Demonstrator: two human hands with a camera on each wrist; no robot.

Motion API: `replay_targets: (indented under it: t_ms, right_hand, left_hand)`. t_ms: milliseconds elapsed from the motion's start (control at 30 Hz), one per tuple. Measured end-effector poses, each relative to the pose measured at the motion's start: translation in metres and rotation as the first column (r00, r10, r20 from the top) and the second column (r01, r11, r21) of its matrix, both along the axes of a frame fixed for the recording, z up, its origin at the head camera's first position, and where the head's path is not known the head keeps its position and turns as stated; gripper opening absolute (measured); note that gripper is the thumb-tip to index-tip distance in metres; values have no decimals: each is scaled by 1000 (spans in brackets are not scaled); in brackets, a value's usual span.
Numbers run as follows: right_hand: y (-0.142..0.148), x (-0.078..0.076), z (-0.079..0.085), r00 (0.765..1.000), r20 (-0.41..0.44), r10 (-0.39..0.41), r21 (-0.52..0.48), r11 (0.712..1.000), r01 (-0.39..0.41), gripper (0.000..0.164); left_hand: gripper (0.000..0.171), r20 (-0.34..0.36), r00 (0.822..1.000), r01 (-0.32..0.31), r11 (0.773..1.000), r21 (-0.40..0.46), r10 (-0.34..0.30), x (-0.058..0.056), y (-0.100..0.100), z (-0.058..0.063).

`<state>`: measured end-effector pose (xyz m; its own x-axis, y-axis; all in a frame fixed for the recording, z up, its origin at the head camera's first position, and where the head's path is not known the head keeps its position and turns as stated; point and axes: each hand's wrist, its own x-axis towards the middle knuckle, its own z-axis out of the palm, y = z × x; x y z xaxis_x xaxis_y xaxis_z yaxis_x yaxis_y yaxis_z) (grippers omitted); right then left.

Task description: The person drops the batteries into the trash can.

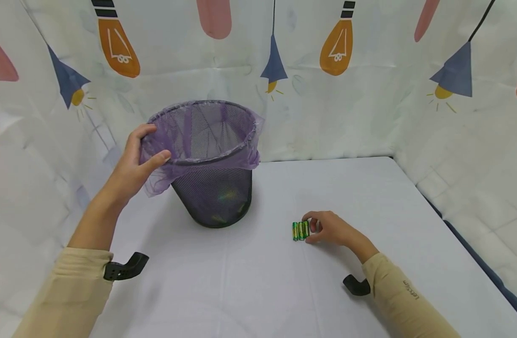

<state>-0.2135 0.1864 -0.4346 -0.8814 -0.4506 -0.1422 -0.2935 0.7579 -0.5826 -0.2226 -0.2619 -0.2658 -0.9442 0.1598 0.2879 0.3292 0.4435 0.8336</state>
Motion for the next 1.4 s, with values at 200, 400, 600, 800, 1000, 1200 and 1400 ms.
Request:
replay_targets:
  t_ms: [200, 400, 600, 800, 1000, 1200, 1400]
  right_hand:
    - [0, 0, -1, 999, -52, 15, 24, 1000, -14, 46]
    - [1, -2, -1, 996, -83, 34, 31, 999, -32, 47]
    - [1, -3, 4, 994, -103, 36, 31, 999, -33, 50]
    - [4, -4, 8, 988, -152, 37, -2, 999, -38, 52]
    - [8, -5, 11, 985, -173, 20, -113, 993, -40, 53]
    - [11, -6, 12, 985, -174, -12, -190, 981, -22, 56]
    - [11, -6, 17, 984, -178, -25, -255, 967, -22, 54]
  left_hand:
    - [65, -5, 1000, 5, 1000, -2, -5, -1, 0, 1]
    - [65, -5, 1000, 5, 1000, 1, -5, -1, 0, 1]
    - [64, -19, 1000, 16, 1000, 5, -16, -2, -1, 1]
    - [63, -23, 999, 25, 1000, 9, -25, -1, -2, 0]
    - [64, -20, 1000, 17, 1000, 7, -17, -1, -1, 1]
    - [63, -13, 1000, 6, 1000, 4, -6, 0, -1, 0]
    - [63, -7, 1000, 7, 1000, 9, -7, -1, -1, -1]
